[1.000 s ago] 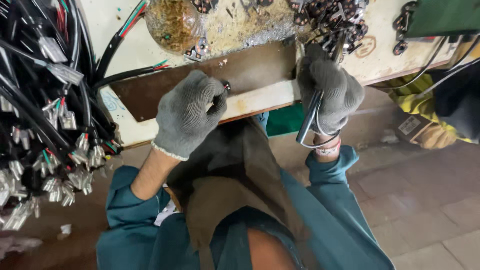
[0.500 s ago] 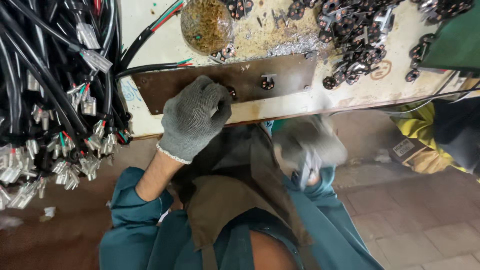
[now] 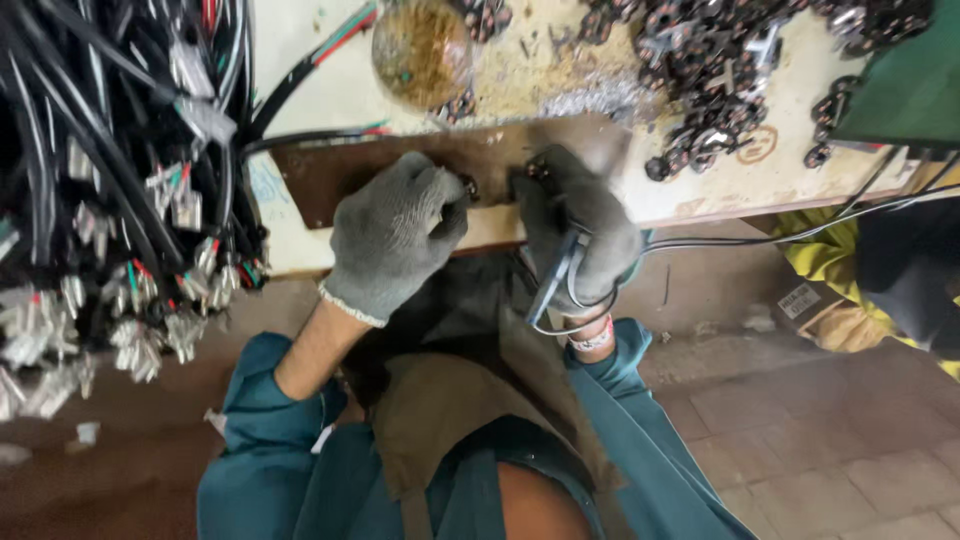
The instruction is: The person solders electrical wire ends to metal connectors at a workbench. They hold a wire or connector in one hand and a soldering iron in the other, apply solder to the joint, then set the finished piece aside and pick up the next connector, repeating the process.
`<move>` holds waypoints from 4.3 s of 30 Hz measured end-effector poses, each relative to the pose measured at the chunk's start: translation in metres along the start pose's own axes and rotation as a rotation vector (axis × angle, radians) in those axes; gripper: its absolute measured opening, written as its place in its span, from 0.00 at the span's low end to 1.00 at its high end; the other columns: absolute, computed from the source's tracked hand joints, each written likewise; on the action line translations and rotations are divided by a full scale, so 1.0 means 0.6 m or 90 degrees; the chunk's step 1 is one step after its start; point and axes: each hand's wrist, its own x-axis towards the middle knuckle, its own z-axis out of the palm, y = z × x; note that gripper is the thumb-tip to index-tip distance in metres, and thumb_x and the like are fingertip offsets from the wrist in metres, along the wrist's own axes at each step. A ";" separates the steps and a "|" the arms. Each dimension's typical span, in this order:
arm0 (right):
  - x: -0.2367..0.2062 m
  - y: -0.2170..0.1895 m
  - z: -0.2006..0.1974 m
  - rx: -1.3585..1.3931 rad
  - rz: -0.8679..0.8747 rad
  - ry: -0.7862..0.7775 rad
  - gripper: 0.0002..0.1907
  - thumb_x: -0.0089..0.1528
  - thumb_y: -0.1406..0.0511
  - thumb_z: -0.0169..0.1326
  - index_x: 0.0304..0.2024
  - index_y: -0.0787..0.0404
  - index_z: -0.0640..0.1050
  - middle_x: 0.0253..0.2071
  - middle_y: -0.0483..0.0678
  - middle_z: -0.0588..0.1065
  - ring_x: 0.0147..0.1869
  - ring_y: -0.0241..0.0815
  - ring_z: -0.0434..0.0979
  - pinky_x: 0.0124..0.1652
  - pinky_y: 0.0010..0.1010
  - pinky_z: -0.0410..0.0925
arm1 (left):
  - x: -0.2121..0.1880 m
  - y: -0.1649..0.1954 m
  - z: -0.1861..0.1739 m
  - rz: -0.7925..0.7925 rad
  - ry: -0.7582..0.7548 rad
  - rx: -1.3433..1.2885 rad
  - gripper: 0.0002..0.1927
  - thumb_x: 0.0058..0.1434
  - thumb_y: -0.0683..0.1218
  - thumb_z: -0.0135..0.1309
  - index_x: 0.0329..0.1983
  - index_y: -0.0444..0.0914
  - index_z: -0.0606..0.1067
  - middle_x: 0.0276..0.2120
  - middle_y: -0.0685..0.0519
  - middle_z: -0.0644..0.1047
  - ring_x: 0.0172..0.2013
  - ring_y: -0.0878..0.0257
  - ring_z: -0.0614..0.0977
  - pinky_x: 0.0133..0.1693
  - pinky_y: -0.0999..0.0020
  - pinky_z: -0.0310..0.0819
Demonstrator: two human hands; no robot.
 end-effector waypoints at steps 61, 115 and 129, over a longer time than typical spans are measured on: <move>-0.008 0.088 -0.018 0.013 -0.004 -0.252 0.12 0.64 0.64 0.59 0.50 0.59 0.78 0.33 0.51 0.79 0.32 0.49 0.79 0.35 0.36 0.71 | 0.009 0.034 0.031 0.030 -0.029 0.049 0.10 0.57 0.49 0.63 0.36 0.45 0.74 0.34 0.53 0.72 0.32 0.55 0.79 0.28 0.56 0.70; -0.065 0.000 0.020 -0.343 0.037 0.127 0.09 0.71 0.63 0.50 0.37 0.55 0.80 0.36 0.47 0.75 0.44 0.47 0.73 0.47 0.45 0.65 | -0.103 0.023 -0.055 -0.173 -0.306 -0.437 0.11 0.70 0.46 0.51 0.46 0.36 0.79 0.34 0.44 0.81 0.34 0.53 0.83 0.37 0.60 0.75; -0.078 -0.024 -0.026 -0.137 -0.074 0.011 0.07 0.70 0.71 0.53 0.49 0.62 0.80 0.42 0.54 0.74 0.40 0.45 0.76 0.39 0.33 0.67 | -0.098 -0.015 -0.065 -0.070 -0.277 -0.398 0.12 0.65 0.46 0.54 0.46 0.34 0.79 0.41 0.45 0.82 0.43 0.47 0.84 0.46 0.59 0.74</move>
